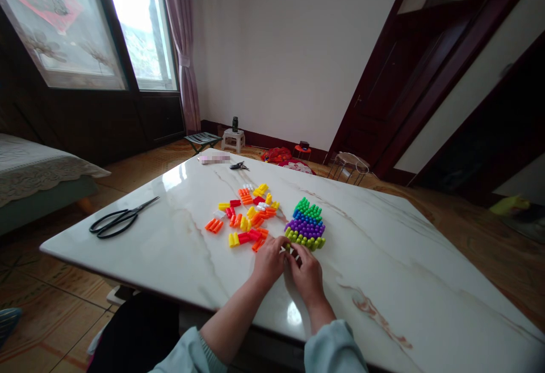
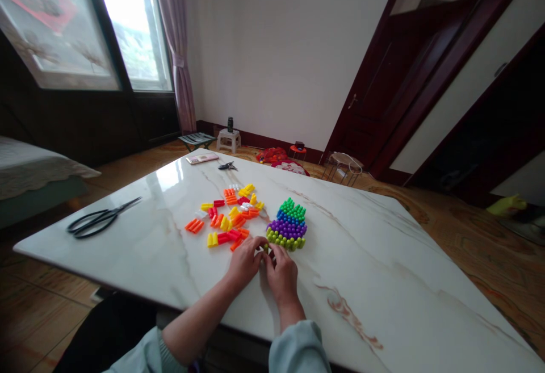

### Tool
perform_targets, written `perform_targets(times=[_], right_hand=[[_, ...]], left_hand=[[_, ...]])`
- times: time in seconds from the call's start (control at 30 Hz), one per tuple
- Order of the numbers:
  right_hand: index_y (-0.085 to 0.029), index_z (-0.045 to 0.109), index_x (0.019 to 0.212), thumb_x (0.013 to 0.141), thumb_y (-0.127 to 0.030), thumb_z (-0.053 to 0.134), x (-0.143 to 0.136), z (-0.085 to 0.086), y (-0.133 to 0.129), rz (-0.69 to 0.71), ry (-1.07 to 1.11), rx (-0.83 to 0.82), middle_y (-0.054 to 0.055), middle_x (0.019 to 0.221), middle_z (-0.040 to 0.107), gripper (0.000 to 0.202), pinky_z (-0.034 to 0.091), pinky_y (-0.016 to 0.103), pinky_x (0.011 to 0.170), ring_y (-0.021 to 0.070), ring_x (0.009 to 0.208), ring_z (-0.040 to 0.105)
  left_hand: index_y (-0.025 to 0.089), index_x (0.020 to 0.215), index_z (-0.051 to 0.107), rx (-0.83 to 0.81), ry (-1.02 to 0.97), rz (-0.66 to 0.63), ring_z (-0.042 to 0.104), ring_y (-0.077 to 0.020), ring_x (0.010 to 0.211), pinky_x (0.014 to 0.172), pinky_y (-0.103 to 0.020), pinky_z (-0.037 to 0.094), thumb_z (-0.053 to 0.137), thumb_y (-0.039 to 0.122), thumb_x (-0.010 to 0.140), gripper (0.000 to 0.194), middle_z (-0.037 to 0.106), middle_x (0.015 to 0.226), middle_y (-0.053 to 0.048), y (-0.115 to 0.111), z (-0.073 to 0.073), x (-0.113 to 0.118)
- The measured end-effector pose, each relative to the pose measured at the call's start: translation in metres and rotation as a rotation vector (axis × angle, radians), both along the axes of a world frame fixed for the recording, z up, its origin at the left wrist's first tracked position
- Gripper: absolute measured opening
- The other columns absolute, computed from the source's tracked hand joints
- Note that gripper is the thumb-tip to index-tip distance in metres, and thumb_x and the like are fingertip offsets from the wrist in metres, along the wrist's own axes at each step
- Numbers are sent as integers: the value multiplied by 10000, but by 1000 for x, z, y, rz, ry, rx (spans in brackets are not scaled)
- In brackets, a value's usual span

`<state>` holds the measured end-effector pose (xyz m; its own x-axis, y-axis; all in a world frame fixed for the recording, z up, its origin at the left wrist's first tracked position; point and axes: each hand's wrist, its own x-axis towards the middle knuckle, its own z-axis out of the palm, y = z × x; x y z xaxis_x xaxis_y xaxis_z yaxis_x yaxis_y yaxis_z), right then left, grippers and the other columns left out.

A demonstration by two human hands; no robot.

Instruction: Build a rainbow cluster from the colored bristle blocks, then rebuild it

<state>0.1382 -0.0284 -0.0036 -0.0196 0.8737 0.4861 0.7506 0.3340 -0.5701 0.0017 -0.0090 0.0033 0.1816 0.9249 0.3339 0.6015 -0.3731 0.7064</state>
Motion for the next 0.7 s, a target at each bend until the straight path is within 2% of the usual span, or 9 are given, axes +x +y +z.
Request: perform_targets(times=[0.17, 0.43, 0.5, 0.6, 0.63, 0.7], right_hand=[[-171, 664, 1027, 879, -287, 509, 3, -5, 2, 46, 64, 25, 77, 946, 671, 243, 496, 280, 753, 183, 845, 631], [-185, 656, 919, 862, -287, 524, 1, -2, 1, 69, 148, 74, 68, 921, 629, 176, 506, 266, 685, 164, 791, 607], [-177, 634, 915, 859, -320, 530, 5, -2, -1, -36, 214, 141, 68, 900, 627, 185, 503, 262, 653, 161, 758, 601], [-158, 611, 935, 844, -384, 535, 15, -4, -2, -346, 346, 221, 76, 862, 640, 255, 495, 273, 625, 166, 693, 596], [-151, 610, 940, 836, -394, 534, 18, -5, -1, -429, 373, 215, 84, 858, 649, 275, 495, 280, 631, 171, 685, 599], [-140, 615, 940, 820, -389, 532, 24, -9, 0, -510, 372, 160, 102, 851, 667, 288, 493, 298, 663, 186, 689, 607]], left_hand=[[234, 1032, 578, -15, -31, -14, 602, -156, 888, 797, -256, 460, 545, 41, 737, 354, 626, 921, -16, 0, -2, -1], [241, 1065, 568, -19, -33, -36, 612, -156, 873, 781, -257, 455, 554, 35, 724, 398, 662, 901, -3, -1, -1, -2], [234, 1048, 575, -19, -8, -1, 610, -164, 858, 768, -262, 444, 548, 55, 748, 351, 671, 853, 0, -1, 0, -2], [224, 1006, 599, -16, 54, 109, 605, -183, 864, 775, -286, 422, 540, 76, 771, 283, 678, 830, -8, 0, 2, -3], [223, 990, 607, -15, 77, 143, 602, -191, 879, 785, -298, 414, 543, 82, 773, 267, 680, 841, -12, 0, 3, -4], [224, 965, 619, -13, 119, 184, 594, -210, 910, 800, -322, 400, 556, 101, 775, 236, 685, 875, -21, -1, 4, -5]])
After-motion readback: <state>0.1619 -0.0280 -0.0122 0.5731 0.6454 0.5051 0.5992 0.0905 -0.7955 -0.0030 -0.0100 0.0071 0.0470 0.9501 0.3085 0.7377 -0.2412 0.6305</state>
